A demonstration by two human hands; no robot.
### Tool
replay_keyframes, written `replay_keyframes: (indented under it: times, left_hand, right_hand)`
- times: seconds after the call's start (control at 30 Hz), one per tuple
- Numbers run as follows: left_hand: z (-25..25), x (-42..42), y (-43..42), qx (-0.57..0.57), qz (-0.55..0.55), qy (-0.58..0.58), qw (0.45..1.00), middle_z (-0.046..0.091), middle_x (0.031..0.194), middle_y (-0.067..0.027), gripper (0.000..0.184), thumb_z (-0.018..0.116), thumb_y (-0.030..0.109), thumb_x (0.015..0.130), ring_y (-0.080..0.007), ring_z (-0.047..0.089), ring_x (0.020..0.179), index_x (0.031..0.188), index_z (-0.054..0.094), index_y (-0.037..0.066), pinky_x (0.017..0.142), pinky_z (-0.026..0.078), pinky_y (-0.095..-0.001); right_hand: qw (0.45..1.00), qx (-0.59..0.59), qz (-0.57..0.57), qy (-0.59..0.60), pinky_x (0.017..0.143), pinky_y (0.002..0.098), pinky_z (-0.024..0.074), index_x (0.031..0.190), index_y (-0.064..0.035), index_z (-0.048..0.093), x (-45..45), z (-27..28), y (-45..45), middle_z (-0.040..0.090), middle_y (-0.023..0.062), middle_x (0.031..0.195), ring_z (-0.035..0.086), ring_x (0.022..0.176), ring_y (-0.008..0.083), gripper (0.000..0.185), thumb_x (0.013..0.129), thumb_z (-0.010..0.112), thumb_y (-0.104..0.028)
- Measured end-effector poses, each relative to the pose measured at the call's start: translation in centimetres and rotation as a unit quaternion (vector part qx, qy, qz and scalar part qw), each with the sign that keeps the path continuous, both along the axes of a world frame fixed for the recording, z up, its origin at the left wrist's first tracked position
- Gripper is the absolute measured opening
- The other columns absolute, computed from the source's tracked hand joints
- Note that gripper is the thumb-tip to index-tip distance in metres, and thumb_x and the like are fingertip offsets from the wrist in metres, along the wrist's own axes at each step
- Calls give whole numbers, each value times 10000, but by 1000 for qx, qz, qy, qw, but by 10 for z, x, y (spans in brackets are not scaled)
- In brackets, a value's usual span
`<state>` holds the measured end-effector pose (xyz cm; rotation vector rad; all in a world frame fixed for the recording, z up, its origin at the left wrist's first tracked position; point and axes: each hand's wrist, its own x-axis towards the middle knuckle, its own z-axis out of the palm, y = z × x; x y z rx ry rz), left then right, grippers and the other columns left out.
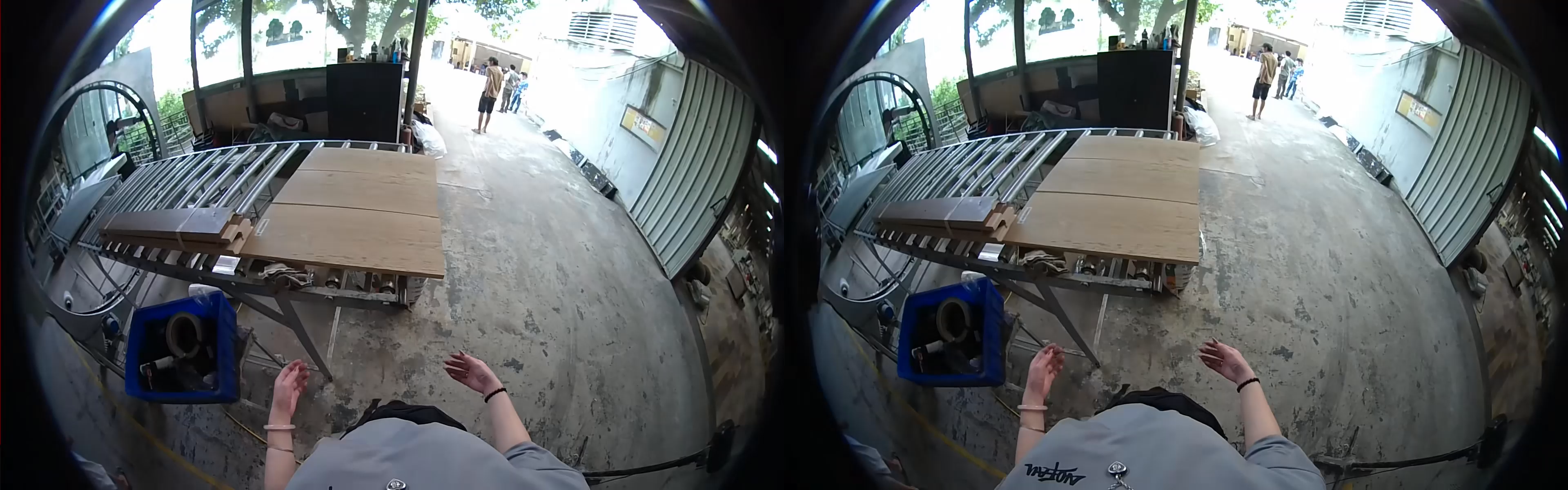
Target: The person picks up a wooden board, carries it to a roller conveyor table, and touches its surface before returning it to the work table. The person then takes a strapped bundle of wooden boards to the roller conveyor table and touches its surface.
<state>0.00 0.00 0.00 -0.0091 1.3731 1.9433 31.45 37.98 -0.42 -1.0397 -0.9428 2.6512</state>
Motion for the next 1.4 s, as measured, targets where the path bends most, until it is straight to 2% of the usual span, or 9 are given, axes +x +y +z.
replay_keyframes:
  times: [0.07,0.1,0.33,0.53,0.77,0.97,1.2,1.3,1.4]
  left_hand:
    - [27,27,32,31,-61,43,997,602,1157,-51,326,504,164,945,-160,599,971,1259,493,76,844,467,-295]
    - [75,-78,47,13,-95,130,987,602,1156,-58,322,494,152,946,-160,599,970,1258,494,72,847,466,-290]
    - [86,-55,126,118,-33,36,992,601,1156,-58,341,490,140,935,-180,591,1015,1267,479,64,866,469,-312]
    - [91,-94,179,148,88,-34,984,568,1196,-50,325,517,133,918,-198,582,1034,1236,488,74,856,473,-321]
    - [90,-138,227,-97,214,-10,972,593,1063,-43,316,558,150,896,-136,575,913,1187,503,42,785,466,-282]
    - [92,-160,257,16,218,49,975,618,974,-33,241,584,213,882,-146,572,912,1039,591,30,739,464,-275]
    - [77,-192,270,86,341,-64,934,619,1068,-65,254,632,169,876,-174,580,966,1069,587,10,819,477,-341]
    - [55,-197,264,88,330,-42,939,617,1071,-67,259,645,131,862,-172,582,962,1080,583,6,830,478,-344]
    - [61,-189,269,80,333,-18,939,617,1070,-66,262,649,107,855,-172,586,948,1084,580,-1,831,480,-342]
  right_hand:
    - [999,-14,-32,37,1039,473,370,1238,-36,504,27,22,8,504,175,1298,474,1203,348,494,865,636,-331]
    - [990,-54,-48,124,1041,475,367,1231,-16,502,-88,10,17,501,182,1297,472,1204,345,506,861,640,-332]
    - [969,-181,-87,141,1033,467,363,1267,8,455,-152,41,163,477,173,1318,469,1203,323,547,889,583,-365]
    - [959,-120,165,199,994,458,382,1223,-73,524,-226,2,257,554,104,1241,500,1162,291,467,922,482,-427]
    - [968,-53,164,180,1000,478,371,1239,-80,528,-250,-12,252,555,104,1243,506,1156,306,404,901,488,-300]
    - [976,-55,140,158,965,463,418,1226,-55,533,-276,17,241,578,120,1208,541,1120,303,430,836,564,-234]
    - [978,4,169,120,907,451,482,1193,33,510,-284,-12,266,616,135,1124,598,1039,294,486,751,630,-128]
    - [980,28,163,110,896,440,488,955,23,640,-284,42,234,660,121,1003,620,972,273,268,731,648,-124]
    - [980,20,161,115,909,442,481,1058,43,598,-272,26,244,638,144,1057,606,1004,285,383,722,650,-132]
